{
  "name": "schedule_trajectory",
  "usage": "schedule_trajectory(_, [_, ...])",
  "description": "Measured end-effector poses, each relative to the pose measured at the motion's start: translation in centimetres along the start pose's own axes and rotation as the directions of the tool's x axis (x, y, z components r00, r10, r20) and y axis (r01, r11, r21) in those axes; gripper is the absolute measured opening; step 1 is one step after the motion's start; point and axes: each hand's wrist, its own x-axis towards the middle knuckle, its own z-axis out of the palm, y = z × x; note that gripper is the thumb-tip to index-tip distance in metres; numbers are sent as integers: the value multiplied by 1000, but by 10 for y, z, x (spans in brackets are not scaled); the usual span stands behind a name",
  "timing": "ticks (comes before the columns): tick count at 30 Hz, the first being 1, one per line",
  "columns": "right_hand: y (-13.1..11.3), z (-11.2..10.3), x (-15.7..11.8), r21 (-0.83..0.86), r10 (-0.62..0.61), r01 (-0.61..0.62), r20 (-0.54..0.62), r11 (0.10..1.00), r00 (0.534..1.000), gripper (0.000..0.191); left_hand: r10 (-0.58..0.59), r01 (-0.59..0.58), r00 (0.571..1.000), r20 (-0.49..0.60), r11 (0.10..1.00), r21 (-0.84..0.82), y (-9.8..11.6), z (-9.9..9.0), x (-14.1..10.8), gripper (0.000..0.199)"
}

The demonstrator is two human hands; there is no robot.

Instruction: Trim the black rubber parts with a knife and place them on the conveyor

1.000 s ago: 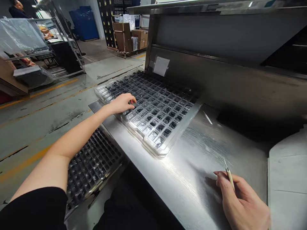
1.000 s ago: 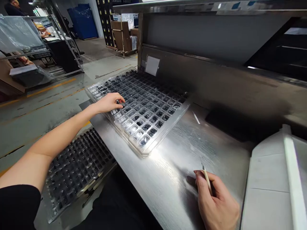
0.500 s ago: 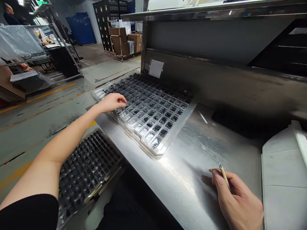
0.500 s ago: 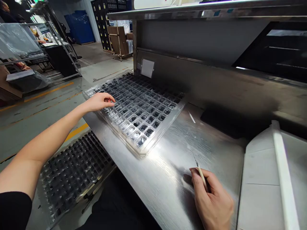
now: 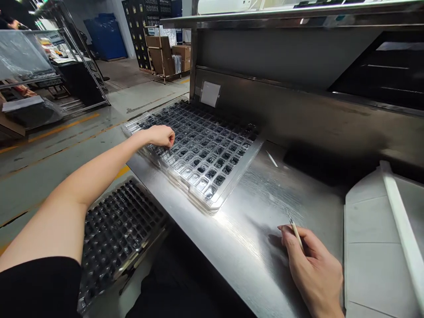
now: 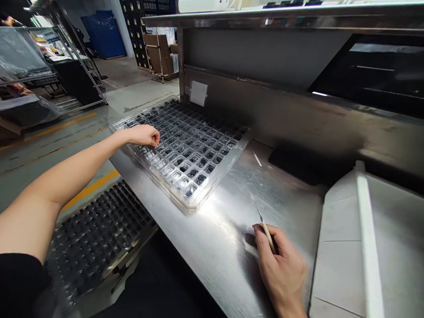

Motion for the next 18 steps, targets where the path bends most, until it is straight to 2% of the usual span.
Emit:
schedule_trajectory(4, [7,1,1,-2,-25,25,13,1000,1000,47,6,-15,996,-87,994,-105,1,-5,-10,26])
schedule_trajectory(7, [10,2,1,14,-55,55,32,998,998,43,39,-60,993,-115,981,-185,11,-1,-15,27])
schedule_trajectory(10, [14,2,0,11,-76,76,20,997,997,42,41,-60,992,-116,985,-164,26,8,-16,19])
schedule_trajectory(13, [19,2,0,22,-100,99,18,995,995,44,4,-32,977,-213,991,-126,35,10,-18,17])
schedule_trajectory(16, [21,5,6,66,-140,138,25,988,990,46,-10,-44,923,-385,991,-129,42,-5,-27,15])
schedule_trajectory(18, [18,9,9,122,-193,188,27,975,981,41,44,-131,861,-507,982,-137,57,-20,-39,13])
